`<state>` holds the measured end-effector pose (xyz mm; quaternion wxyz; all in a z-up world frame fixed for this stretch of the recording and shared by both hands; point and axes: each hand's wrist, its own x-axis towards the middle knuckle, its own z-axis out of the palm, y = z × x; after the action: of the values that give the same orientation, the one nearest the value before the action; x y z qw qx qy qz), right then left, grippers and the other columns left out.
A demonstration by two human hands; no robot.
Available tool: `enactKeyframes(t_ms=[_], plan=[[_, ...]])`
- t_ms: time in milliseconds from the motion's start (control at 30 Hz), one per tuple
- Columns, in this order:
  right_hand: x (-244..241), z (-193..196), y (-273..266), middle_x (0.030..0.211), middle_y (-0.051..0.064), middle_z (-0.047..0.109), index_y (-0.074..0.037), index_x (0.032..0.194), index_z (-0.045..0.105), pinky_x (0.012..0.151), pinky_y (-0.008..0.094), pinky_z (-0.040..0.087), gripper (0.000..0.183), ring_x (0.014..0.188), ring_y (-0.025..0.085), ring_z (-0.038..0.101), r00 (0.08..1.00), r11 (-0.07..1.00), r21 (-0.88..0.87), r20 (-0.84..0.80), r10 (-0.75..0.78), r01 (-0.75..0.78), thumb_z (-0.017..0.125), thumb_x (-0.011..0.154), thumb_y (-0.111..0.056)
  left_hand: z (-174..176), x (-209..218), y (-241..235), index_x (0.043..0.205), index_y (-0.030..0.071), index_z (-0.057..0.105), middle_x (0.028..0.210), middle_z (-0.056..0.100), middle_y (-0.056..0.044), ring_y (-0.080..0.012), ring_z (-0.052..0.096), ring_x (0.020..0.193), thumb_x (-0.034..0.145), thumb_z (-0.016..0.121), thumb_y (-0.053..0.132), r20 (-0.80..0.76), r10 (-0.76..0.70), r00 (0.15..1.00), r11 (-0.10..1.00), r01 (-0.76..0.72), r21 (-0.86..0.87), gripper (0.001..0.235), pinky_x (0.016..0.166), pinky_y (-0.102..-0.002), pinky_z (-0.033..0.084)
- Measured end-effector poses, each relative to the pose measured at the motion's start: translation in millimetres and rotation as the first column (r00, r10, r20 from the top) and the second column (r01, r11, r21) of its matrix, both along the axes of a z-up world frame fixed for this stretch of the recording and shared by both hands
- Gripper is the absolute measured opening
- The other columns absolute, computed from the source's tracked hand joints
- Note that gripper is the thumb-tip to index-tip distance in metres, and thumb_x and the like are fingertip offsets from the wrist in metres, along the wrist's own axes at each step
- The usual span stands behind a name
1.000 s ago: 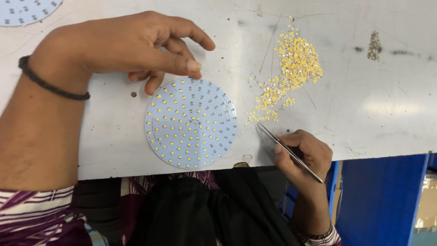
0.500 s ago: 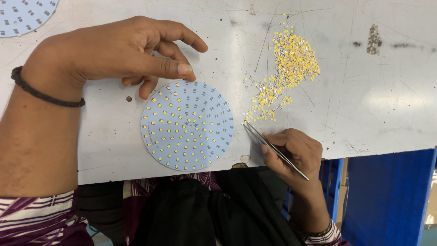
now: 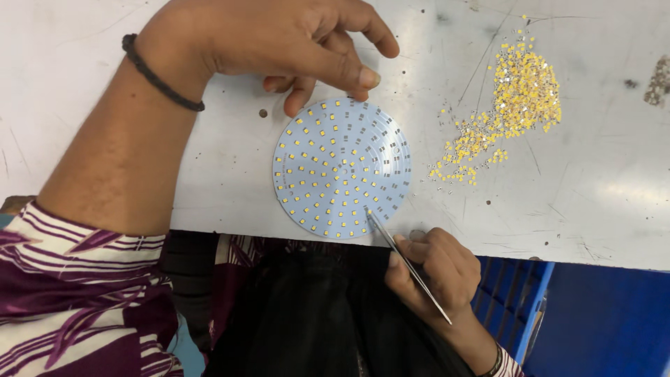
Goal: The person uses tweezers to pick up small yellow LED chips from a pile on the table and places them one by one into empty slots on a circular LED board. The person continues this repetitive placement process throughout the clip.
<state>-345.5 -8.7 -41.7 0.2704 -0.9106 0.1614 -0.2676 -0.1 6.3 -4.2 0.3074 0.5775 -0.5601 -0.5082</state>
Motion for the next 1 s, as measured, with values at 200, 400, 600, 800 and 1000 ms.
enactKeyframes(t_ms=[200,400,600,800,1000], plan=[[6,2,0,0.067,0.010,0.062,0.002,0.080,0.064,0.050,0.031,0.044,0.017,0.054,0.020,0.060,1.000,1.000,0.001,-0.023,0.009,-0.009,0.078,0.080,-0.007,4,-2,0,0.138,-0.002,0.055,0.087,0.080,-0.011,-0.0115,0.067,0.041,0.089,0.069,0.034,0.033,0.018,0.999,1.000,-0.017,-0.008,0.062,0.031,-0.019,0.044],[6,8,-2,0.071,0.010,0.063,0.002,0.085,0.065,0.053,0.033,0.047,0.015,0.058,0.023,0.062,0.998,0.999,-0.009,-0.028,0.050,-0.050,0.076,0.083,-0.008,0,1,-8,0.145,0.002,0.053,0.097,0.083,-0.011,-0.0101,0.068,0.045,0.093,0.067,0.036,-0.095,-0.087,0.992,0.996,0.088,0.002,0.063,0.031,-0.020,0.043],[-12,12,-26,0.073,0.010,0.066,0.000,0.086,0.067,0.055,0.028,0.048,0.013,0.059,0.017,0.063,0.982,0.983,0.014,-0.034,-0.184,0.184,0.076,0.086,-0.010,3,0,-10,0.145,0.014,0.054,0.100,0.082,-0.006,-0.0103,0.063,0.041,0.083,0.065,0.037,-0.011,-0.038,0.999,0.989,0.039,0.143,0.066,0.031,-0.022,0.043],[-25,6,-49,0.071,0.007,0.067,0.003,0.088,0.069,0.052,0.022,0.041,0.012,0.055,0.009,0.058,0.939,0.926,0.157,-0.078,-0.334,0.342,0.077,0.087,-0.006,2,-1,-11,0.142,0.014,0.054,0.105,0.077,-0.005,-0.0101,0.065,0.040,0.085,0.064,0.038,-0.016,-0.029,0.999,0.990,0.031,0.140,0.062,0.030,-0.022,0.043],[-23,5,-51,0.075,0.008,0.068,0.005,0.088,0.068,0.052,0.022,0.040,0.013,0.056,0.010,0.058,0.961,0.953,0.129,-0.049,-0.272,0.276,0.077,0.084,-0.004,5,-4,-13,0.146,0.018,0.055,0.103,0.082,-0.005,-0.0114,0.064,0.038,0.081,0.065,0.039,0.024,0.004,1.000,0.981,-0.009,0.195,0.068,0.029,-0.023,0.043]])
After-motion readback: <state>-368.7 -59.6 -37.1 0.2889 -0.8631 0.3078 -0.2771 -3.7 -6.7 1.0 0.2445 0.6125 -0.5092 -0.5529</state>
